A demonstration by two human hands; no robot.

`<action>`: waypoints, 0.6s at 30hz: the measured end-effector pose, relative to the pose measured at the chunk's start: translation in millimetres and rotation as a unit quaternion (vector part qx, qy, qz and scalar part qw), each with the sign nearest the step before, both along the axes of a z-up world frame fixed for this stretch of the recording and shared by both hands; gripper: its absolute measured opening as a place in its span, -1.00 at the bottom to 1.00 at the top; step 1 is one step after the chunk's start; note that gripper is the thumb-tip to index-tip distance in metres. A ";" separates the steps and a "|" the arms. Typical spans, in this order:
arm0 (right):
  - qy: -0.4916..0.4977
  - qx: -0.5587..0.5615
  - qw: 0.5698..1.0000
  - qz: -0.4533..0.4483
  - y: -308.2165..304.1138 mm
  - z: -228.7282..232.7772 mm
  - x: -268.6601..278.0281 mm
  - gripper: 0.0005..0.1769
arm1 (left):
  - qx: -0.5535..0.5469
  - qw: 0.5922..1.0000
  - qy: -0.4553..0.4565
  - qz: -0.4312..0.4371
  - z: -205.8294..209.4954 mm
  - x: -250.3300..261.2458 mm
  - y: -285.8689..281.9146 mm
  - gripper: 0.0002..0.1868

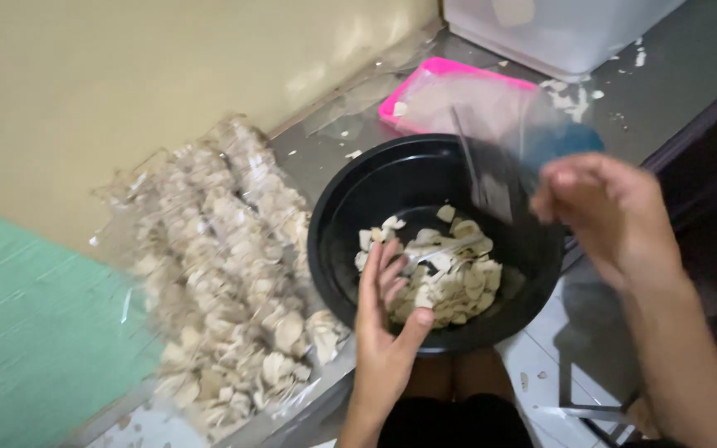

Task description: Filling small plastic bags with white chips from a large bowl

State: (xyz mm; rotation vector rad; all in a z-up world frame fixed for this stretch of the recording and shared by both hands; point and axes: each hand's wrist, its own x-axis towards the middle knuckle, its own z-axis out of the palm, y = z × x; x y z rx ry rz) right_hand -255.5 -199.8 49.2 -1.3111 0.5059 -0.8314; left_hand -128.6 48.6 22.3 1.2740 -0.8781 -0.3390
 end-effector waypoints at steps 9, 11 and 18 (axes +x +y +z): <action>-0.138 0.041 0.987 0.077 101.1 -66.0 -44.4 -0.83 | -0.113 0.883 0.348 -0.294 -4.0 -20.4 21.7 -0.20; -0.074 -0.016 0.997 0.002 129.9 -52.1 -36.2 -0.84 | -0.114 0.906 0.331 -0.239 -6.5 -22.5 28.7 -0.53; 0.031 -0.152 0.981 -0.119 179.7 -20.8 -12.9 -0.55 | -0.038 0.996 0.039 0.067 -2.5 -28.6 47.9 -0.94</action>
